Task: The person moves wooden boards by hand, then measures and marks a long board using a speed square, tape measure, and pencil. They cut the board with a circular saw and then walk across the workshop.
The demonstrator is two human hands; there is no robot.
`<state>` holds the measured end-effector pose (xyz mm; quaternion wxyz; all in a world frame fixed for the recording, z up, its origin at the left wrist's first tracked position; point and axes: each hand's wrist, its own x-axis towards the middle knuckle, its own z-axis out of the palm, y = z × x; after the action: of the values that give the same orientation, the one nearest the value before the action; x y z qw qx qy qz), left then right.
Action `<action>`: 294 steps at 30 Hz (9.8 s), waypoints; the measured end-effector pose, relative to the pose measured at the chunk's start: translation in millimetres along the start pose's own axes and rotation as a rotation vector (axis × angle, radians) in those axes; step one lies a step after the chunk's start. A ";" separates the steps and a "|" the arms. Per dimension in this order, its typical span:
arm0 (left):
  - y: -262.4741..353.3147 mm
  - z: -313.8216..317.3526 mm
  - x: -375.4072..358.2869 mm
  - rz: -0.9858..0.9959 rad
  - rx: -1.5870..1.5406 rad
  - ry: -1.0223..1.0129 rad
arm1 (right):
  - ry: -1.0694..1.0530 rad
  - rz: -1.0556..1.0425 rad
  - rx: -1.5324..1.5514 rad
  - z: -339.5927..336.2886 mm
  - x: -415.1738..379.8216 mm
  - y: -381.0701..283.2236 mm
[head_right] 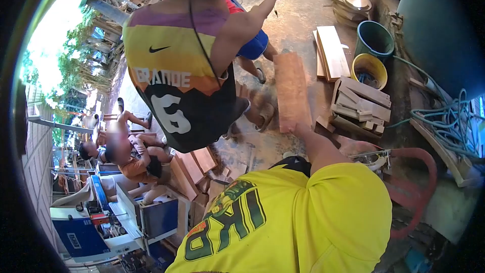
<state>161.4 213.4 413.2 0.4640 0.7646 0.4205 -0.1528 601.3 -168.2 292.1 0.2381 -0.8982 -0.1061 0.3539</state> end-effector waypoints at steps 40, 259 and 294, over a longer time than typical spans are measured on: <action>21.9 12.8 -19.8 0.026 0.007 0.006 | -0.198 -0.263 -0.054 39.8 -23.8 -62.1; -335.4 40.7 -11.6 -0.173 0.323 1.002 | -0.035 -0.046 -1.592 236.7 84.7 -61.7; -327.9 36.9 -7.9 -0.170 0.360 0.919 | -0.161 0.002 -1.511 271.3 127.0 -13.7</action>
<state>-94.9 249.3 208.4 0.0773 0.7836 0.6094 0.0925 507.1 -15.2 52.1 -0.4505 -0.7885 -0.3360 0.2498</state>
